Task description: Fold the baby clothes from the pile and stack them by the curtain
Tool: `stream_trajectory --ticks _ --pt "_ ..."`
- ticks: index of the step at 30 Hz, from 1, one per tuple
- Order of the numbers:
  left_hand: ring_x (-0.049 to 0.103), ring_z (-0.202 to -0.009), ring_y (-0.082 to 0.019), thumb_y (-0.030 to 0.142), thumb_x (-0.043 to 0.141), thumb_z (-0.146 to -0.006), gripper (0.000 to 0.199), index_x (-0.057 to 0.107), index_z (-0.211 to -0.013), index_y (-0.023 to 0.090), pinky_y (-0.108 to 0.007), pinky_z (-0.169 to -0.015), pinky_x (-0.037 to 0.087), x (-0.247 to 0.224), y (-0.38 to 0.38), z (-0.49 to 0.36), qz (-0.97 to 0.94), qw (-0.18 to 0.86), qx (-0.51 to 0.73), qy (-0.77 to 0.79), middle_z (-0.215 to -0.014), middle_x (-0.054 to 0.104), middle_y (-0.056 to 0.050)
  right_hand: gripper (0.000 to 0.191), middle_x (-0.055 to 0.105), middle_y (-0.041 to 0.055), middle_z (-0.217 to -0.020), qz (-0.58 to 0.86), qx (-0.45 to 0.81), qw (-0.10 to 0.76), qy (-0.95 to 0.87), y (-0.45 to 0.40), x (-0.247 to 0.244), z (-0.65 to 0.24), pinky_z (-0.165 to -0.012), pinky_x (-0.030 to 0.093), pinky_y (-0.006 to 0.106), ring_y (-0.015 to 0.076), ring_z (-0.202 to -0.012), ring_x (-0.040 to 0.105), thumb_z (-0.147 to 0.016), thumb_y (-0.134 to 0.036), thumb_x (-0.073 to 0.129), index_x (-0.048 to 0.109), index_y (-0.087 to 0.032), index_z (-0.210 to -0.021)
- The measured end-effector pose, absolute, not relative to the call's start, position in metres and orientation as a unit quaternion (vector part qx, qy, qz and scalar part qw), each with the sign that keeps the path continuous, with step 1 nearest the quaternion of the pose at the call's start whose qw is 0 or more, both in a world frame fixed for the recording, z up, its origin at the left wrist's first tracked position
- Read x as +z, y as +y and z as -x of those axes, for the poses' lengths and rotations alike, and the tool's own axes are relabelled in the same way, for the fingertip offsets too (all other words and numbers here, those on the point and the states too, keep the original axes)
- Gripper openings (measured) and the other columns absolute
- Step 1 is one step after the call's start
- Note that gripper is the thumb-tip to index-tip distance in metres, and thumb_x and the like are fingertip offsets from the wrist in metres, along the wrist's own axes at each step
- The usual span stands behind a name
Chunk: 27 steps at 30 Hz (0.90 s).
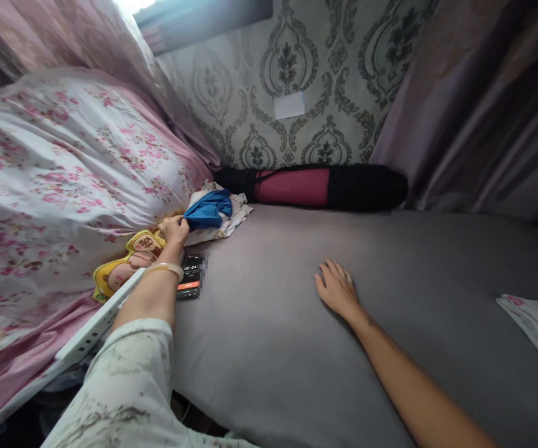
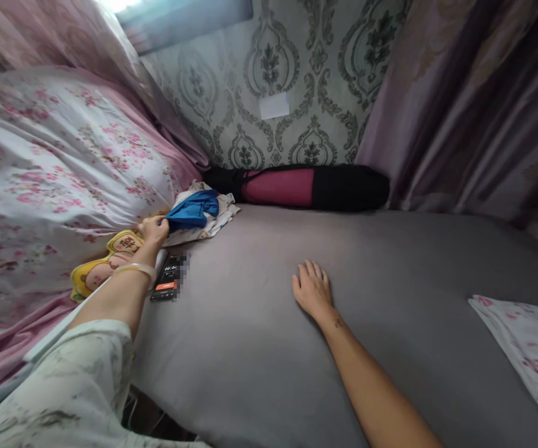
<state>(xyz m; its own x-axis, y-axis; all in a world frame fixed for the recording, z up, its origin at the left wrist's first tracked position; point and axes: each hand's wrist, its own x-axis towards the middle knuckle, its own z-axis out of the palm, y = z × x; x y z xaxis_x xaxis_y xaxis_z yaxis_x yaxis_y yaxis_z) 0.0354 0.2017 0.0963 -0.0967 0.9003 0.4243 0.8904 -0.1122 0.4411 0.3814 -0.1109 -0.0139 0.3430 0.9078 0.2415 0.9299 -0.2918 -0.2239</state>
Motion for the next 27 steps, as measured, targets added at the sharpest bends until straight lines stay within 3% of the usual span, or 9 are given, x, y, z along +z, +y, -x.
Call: stream_trajectory --ticks 6,12,15,18,23,27 --pt "0.054 -0.085 -0.017 0.027 0.041 -0.089 0.030 0.065 -0.099 0.014 -0.026 -0.079 0.042 0.128 0.197 -0.088 -0.700 0.103 0.443 0.550 -0.085 0.064 -0.004 0.048 0.046 0.0162 -0.144 0.807 -0.025 0.156 -0.569 -0.113 -0.008 -0.377 -0.110 0.028 0.045 0.0306 -0.135 0.037 -0.095 -0.033 0.033 0.056 -0.010 -0.131" --pt "0.049 -0.061 -0.011 0.037 0.051 -0.085 0.027 0.066 -0.089 0.014 -0.020 -0.058 0.039 0.142 0.151 -0.158 -0.725 0.354 0.436 0.399 -0.066 0.057 0.002 0.044 0.047 0.0151 -0.144 0.800 0.003 0.192 -0.569 -0.113 -0.009 -0.381 -0.111 0.027 0.046 0.0303 -0.136 0.037 -0.093 -0.032 0.038 0.058 -0.013 -0.128" --pt "0.049 -0.060 -0.010 0.045 0.060 -0.079 0.032 0.066 -0.085 0.014 -0.019 -0.055 0.039 0.139 0.114 -0.190 -0.740 0.439 0.386 0.333 -0.065 0.058 0.002 0.041 0.054 0.0119 -0.138 0.780 0.059 0.277 -0.558 -0.110 -0.003 -0.385 -0.108 0.034 0.044 0.0269 -0.130 0.045 -0.091 -0.030 0.042 0.059 -0.018 -0.126" --pt "0.051 -0.061 -0.010 0.049 0.064 -0.075 0.035 0.068 -0.082 0.014 -0.019 -0.054 0.039 0.131 0.077 -0.219 -0.766 0.496 0.300 0.277 -0.065 0.059 0.001 0.042 0.060 0.0104 -0.130 0.739 0.102 0.415 -0.520 -0.110 0.016 -0.387 -0.103 0.041 0.041 0.0233 -0.121 0.054 -0.090 -0.034 0.045 0.056 -0.020 -0.128" --pt "0.055 -0.067 -0.012 0.048 0.066 -0.077 0.036 0.070 -0.082 0.013 -0.021 -0.060 0.042 0.119 0.019 -0.258 -0.822 0.519 0.164 0.167 -0.070 0.062 -0.001 0.060 0.057 0.0087 -0.134 0.653 0.105 0.543 -0.518 -0.119 0.052 -0.389 -0.103 0.042 0.038 0.0226 -0.123 0.053 -0.080 -0.038 0.063 0.049 -0.022 -0.136" --pt "0.059 -0.075 -0.014 0.048 0.064 -0.081 0.037 0.068 -0.091 0.013 -0.023 -0.067 0.046 0.116 -0.011 -0.273 -0.815 0.535 0.178 0.135 -0.078 0.064 -0.004 0.033 0.071 0.0047 -0.101 0.610 0.187 0.564 -0.524 -0.123 0.057 -0.399 -0.087 0.050 0.034 0.0199 -0.095 0.065 -0.080 -0.036 0.062 0.067 -0.020 -0.109"
